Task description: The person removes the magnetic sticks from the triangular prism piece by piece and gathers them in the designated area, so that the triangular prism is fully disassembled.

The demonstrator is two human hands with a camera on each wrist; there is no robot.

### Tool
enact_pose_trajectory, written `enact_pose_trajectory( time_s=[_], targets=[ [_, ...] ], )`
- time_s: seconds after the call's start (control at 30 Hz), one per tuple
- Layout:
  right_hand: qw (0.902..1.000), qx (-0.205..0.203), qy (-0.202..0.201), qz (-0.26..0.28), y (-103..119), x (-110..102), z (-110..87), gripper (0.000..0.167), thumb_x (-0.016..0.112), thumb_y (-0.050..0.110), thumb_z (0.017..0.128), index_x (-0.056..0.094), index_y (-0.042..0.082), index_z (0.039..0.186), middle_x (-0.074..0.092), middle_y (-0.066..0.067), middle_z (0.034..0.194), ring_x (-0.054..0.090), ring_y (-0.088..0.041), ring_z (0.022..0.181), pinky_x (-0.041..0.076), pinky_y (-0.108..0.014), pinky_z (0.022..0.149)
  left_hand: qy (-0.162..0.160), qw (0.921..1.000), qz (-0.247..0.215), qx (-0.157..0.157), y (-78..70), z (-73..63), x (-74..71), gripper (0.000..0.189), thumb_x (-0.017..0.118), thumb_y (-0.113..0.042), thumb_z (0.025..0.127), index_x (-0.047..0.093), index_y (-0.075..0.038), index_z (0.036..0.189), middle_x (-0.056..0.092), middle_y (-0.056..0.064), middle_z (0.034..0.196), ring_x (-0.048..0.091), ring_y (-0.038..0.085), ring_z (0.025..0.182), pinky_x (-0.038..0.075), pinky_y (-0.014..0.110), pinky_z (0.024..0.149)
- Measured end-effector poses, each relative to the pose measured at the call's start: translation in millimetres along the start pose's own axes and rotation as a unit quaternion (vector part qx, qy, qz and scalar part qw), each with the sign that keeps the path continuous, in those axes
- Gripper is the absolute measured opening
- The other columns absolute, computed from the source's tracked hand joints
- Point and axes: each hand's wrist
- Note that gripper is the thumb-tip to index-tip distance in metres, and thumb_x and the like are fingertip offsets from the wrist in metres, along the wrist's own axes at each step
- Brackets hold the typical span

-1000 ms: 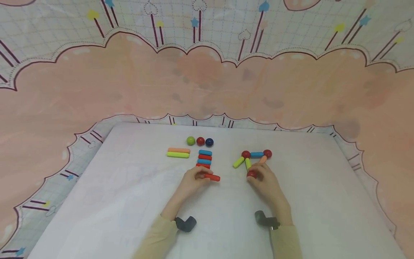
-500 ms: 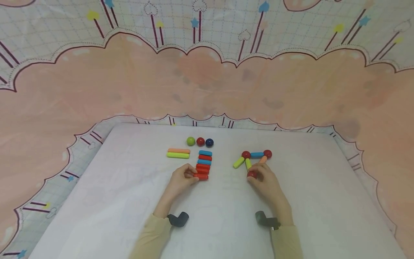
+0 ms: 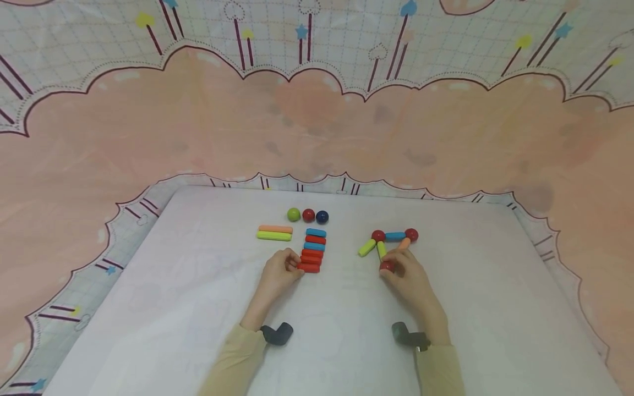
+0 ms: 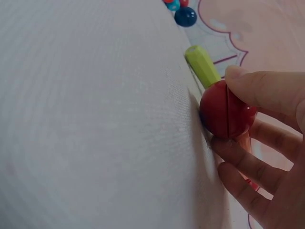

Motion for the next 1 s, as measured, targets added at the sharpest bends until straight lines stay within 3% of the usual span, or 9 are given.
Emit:
enact_pose_trajectory(
  time_s=[0.47, 0.6, 0.77, 0.83, 1.0],
  targets=[
    [1.0000, -0.002, 0.002, 0.001, -1, -1, 0.3, 0.029, 0.074, 0.015, 0.083, 0.064, 0.009, 0.110, 0.058, -0.006, 0.118, 0.051, -0.024, 0.113, 0.046, -0.048, 0.102, -0.008, 0.9994, -0.011, -0.030, -1.2, 2.1, 3.4, 0.020, 0.075, -0.006, 0.079, 0.061, -0.006, 0.093, 0.063, 0.008, 0.085, 0.056, 0.016, 0.073, 0.049, 0.025, 0.069],
    [1.0000, -0.008, -0.002, -0.003, -1, -2, -0.4, 0.028, 0.074, 0.016, 0.083, 0.065, 0.010, 0.109, 0.058, -0.005, 0.116, 0.052, -0.024, 0.111, 0.047, -0.048, 0.100, -0.020, 0.9994, -0.014, -0.026, -2.0, 1.5, 1.3, 0.017, 0.072, -0.007, 0.081, 0.061, -0.006, 0.094, 0.064, 0.008, 0.086, 0.057, 0.016, 0.074, 0.049, 0.025, 0.069],
    [0.9999, -0.006, -0.006, 0.006, 2, -4, -2.4, 0.020, 0.075, 0.016, 0.083, 0.065, 0.012, 0.100, 0.059, -0.003, 0.108, 0.054, -0.019, 0.102, 0.049, -0.040, 0.093, -0.080, 0.9954, -0.051, 0.006, -9.5, -1.2, 1.5, 0.009, 0.065, -0.008, 0.086, 0.063, -0.006, 0.095, 0.063, 0.009, 0.086, 0.055, 0.017, 0.077, 0.046, 0.020, 0.066],
    [0.9999, -0.006, -0.004, 0.009, 3, -4, -2.6, 0.017, 0.075, 0.016, 0.082, 0.066, 0.012, 0.096, 0.059, -0.003, 0.104, 0.054, -0.018, 0.097, 0.048, -0.035, 0.088, -0.090, 0.9923, -0.080, 0.030, -16.5, -4.2, 3.4, 0.008, 0.064, -0.007, 0.088, 0.064, -0.005, 0.095, 0.063, 0.010, 0.087, 0.054, 0.018, 0.079, 0.046, 0.018, 0.066],
    [0.9996, 0.011, 0.023, 0.009, 7, -2, -1.7, 0.017, 0.075, 0.018, 0.083, 0.064, 0.015, 0.095, 0.055, 0.001, 0.100, 0.052, -0.016, 0.094, 0.047, -0.024, 0.084, -0.036, 0.9897, -0.114, 0.080, -38.7, -11.9, 18.2, 0.008, 0.064, -0.006, 0.089, 0.065, -0.004, 0.096, 0.065, 0.010, 0.089, 0.054, 0.016, 0.080, 0.046, 0.017, 0.069]
  ],
)
Point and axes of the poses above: each hand's wrist, its own z-axis towards the middle knuckle, its own x-axis out of the palm, y = z × x
